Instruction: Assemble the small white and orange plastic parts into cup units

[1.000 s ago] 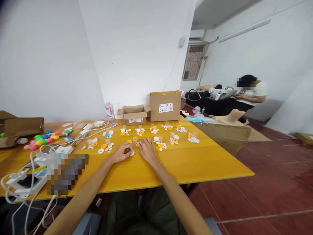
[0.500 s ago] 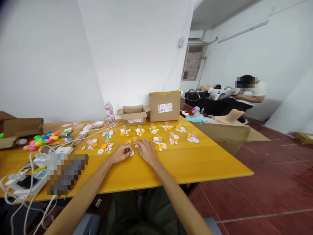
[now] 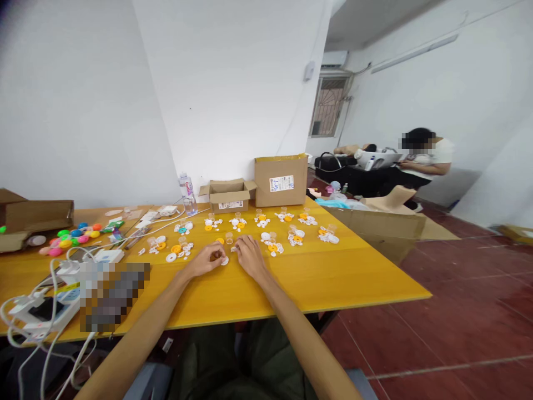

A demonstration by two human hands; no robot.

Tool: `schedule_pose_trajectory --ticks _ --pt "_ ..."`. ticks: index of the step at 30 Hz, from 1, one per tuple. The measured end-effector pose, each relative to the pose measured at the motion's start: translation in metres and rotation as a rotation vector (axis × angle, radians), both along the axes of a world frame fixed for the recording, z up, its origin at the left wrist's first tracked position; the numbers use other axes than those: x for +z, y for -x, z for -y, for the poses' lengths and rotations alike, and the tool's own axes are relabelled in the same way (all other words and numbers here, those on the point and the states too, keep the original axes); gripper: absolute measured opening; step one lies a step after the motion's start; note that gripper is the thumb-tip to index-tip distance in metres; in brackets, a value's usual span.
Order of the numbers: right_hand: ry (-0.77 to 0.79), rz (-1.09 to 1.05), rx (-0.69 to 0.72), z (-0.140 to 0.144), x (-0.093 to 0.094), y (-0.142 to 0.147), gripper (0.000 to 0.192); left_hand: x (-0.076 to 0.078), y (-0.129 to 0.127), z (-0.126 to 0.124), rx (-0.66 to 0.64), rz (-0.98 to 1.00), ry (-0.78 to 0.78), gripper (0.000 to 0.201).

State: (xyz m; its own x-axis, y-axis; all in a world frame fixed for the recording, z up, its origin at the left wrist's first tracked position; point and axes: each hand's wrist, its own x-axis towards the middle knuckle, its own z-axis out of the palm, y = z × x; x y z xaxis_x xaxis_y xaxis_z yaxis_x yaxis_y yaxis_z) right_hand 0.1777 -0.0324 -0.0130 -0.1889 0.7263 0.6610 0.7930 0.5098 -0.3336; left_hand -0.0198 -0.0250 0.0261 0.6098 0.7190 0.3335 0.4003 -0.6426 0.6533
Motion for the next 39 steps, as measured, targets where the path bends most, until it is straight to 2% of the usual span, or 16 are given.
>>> schedule_pose_trajectory --ticks 8,16,23,26,31,34,39 --pt "0.061 -0.006 -0.048 0.002 0.003 0.001 0.016 -0.001 0.002 -0.002 0.03 0.066 0.0 0.017" --pt "0.081 -0.008 -0.031 0.003 0.005 0.001 0.016 -0.002 0.003 -0.007 0.235 0.123 -0.082 0.009" --pt "0.085 -0.008 -0.039 0.002 0.002 0.002 0.017 -0.008 0.009 -0.013 0.374 0.076 -0.187 0.021" --pt "0.061 -0.042 -0.066 0.001 0.001 0.0 0.02 -0.011 0.01 -0.014 0.361 0.039 -0.234 0.027" --pt "0.038 -0.089 -0.086 0.002 0.005 -0.002 0.023 -0.014 0.009 -0.014 0.268 -0.026 -0.289 0.042" --pt "0.026 -0.083 -0.019 0.005 0.009 -0.001 0.027 -0.014 0.009 -0.014 0.248 -0.027 -0.309 0.043" --pt "0.042 0.008 0.178 0.015 0.015 0.003 0.035 -0.014 0.01 -0.013 0.269 -0.02 -0.294 0.042"
